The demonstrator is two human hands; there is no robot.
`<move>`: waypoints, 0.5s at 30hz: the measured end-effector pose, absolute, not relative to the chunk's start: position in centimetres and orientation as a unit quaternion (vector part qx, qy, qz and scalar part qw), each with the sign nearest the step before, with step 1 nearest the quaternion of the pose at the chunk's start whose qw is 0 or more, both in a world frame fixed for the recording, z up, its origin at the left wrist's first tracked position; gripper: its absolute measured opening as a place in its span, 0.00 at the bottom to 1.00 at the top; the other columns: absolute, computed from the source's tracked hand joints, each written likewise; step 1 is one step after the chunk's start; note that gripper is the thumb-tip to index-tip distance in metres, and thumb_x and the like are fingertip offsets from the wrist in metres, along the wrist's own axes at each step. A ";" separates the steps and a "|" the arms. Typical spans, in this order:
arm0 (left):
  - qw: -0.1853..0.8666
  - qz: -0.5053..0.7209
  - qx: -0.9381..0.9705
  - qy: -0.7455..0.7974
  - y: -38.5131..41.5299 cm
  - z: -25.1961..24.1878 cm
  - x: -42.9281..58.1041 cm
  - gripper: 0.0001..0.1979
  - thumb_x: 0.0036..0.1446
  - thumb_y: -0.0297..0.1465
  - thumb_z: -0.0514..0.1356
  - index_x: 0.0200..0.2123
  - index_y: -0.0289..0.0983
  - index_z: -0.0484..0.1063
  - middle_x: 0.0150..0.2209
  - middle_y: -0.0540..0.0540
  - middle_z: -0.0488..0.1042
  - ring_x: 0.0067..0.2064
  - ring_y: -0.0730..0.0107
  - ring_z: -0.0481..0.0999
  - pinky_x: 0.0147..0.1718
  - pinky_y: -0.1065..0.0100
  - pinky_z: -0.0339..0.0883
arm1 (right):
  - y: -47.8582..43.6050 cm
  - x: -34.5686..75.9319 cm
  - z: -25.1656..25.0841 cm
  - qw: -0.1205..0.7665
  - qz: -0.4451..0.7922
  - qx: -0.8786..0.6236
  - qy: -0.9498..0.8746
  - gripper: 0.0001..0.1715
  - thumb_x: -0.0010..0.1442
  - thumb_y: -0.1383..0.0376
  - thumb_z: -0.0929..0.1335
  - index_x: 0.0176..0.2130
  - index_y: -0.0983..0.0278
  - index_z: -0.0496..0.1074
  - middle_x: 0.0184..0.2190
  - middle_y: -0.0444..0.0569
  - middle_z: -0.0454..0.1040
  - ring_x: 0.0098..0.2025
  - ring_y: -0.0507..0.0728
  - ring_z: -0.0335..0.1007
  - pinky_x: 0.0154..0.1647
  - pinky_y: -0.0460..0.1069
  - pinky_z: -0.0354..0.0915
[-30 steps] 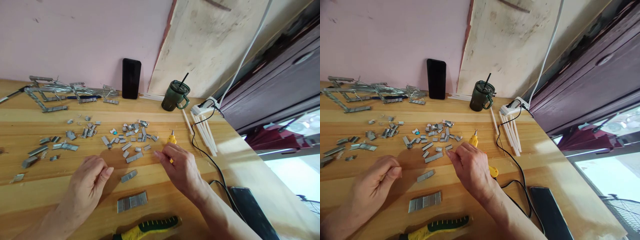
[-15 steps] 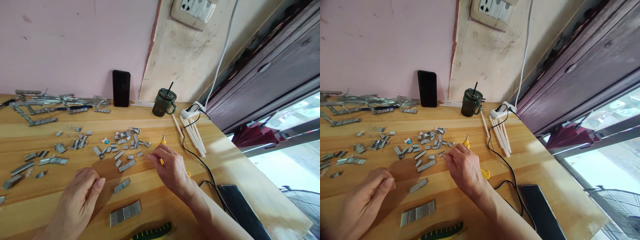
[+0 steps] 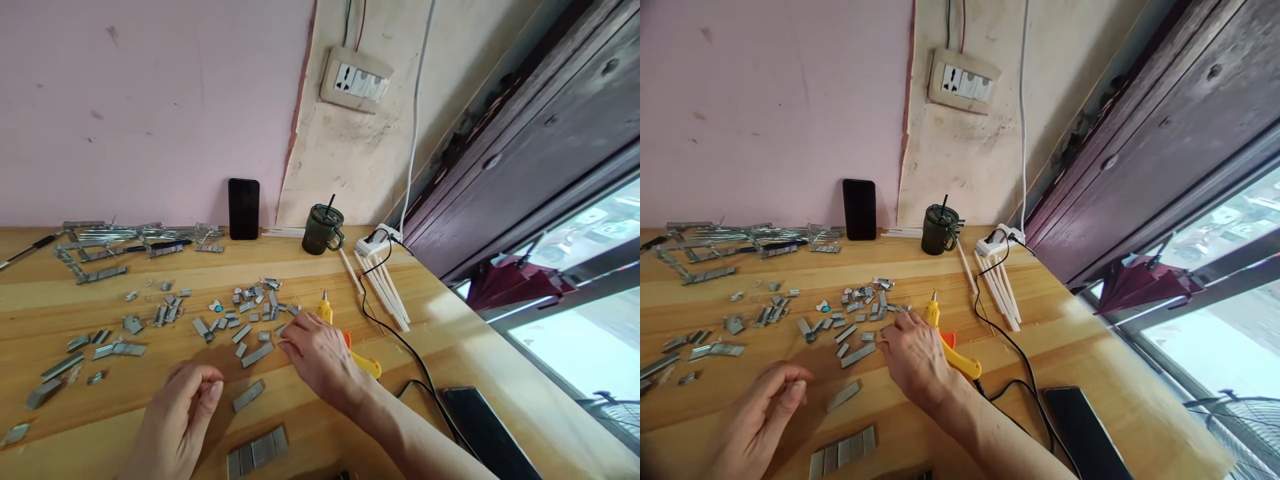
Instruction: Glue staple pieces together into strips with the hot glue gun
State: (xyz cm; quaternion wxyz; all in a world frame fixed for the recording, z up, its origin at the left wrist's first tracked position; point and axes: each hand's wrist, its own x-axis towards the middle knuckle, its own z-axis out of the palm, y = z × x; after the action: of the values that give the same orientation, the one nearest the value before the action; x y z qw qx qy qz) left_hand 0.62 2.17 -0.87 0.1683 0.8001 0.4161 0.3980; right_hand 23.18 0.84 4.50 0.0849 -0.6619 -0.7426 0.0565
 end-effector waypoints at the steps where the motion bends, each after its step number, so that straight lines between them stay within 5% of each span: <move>1: 0.169 0.399 0.801 0.412 2.1 -0.7 0.7 0.13 0.63 0.42 0.51 0.31 0.44 0.68 0.23 0.55 0.71 0.25 0.72 0.74 0.24 0.76 0.68 | 1.1 23.0 4.5 0.075 0.055 -0.656 -0.749 0.08 0.62 0.66 0.66 0.35 0.60 0.76 0.35 0.47 0.75 0.41 0.56 0.71 0.38 0.47 0.64; 15: 0.192 0.363 0.805 0.429 2.0 0.6 1.1 0.17 0.63 0.43 0.50 0.26 0.42 0.70 0.23 0.52 0.73 0.26 0.68 0.75 0.25 0.72 0.71 | 7.7 21.2 6.2 -0.042 0.066 -0.643 -0.762 0.09 0.60 0.69 0.65 0.39 0.66 0.75 0.42 0.56 0.74 0.43 0.62 0.73 0.36 0.52 0.69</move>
State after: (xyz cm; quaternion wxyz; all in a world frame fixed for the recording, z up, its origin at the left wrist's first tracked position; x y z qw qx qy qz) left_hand 1.12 2.05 0.65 0.1919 0.8047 0.4291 0.3626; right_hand 21.23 7.69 6.21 -0.0420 -0.6429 -0.7620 0.0656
